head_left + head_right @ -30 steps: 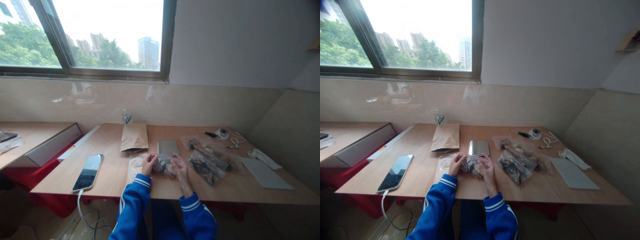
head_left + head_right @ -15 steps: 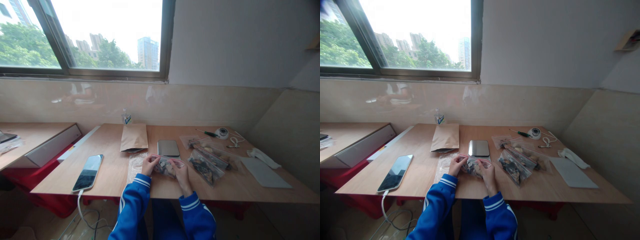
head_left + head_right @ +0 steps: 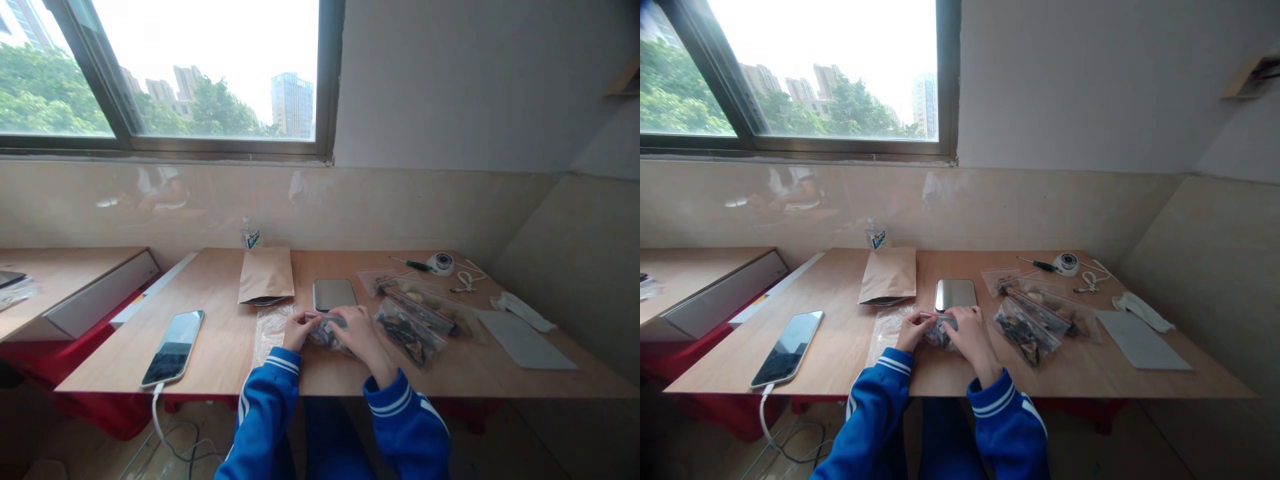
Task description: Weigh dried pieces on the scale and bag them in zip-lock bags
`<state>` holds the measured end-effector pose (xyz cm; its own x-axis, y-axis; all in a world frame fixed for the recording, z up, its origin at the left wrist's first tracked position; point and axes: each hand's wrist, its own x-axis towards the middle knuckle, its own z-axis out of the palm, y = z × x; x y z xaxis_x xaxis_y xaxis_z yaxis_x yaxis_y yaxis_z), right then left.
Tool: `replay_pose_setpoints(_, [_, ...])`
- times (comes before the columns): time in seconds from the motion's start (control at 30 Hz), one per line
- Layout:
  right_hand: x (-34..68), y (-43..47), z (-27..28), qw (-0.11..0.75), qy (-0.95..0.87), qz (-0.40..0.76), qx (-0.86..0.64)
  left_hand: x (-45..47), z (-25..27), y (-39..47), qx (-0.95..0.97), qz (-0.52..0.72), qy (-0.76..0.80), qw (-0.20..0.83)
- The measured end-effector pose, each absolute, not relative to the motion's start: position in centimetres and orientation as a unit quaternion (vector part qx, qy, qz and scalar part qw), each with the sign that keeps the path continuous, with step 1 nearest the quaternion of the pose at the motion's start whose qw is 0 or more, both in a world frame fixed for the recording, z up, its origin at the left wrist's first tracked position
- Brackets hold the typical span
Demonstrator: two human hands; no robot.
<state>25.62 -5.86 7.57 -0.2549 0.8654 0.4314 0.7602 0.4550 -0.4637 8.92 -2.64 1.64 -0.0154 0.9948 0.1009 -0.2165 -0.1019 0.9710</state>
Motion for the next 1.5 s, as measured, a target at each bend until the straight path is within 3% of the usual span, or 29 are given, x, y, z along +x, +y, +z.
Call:
replay_pose_setpoints(0.1, [24.8,-5.3,9.1,0.216,-0.829,0.066,-0.511,8.9,1.8,-2.8,0.476,0.581,0.418,0.511])
replay_pose_setpoints(0.23, [24.3,-4.7,9.9,0.161,-0.849,0.068,-0.499,8.9,1.9,-2.9,0.493,0.578,0.416,0.5])
replay_pose_setpoints(0.67, [25.3,-5.4,9.7,0.225,-0.827,0.104,-0.504,8.8,2.0,-2.9,0.477,0.578,0.408,0.522])
replay_pose_setpoints(0.9, [24.9,-6.2,10.4,0.165,-0.824,0.037,-0.54,8.9,2.1,-3.0,0.521,0.549,0.409,0.509])
replay_pose_setpoints(1.13, [25.9,-5.6,9.7,0.12,-0.83,0.059,-0.542,9.0,2.3,-3.1,0.497,0.599,0.431,0.457])
replay_pose_setpoints(1.5, [27.3,-5.8,9.0,0.175,-0.819,0.104,-0.536,8.8,2.7,-3.0,0.466,0.622,0.431,0.459])
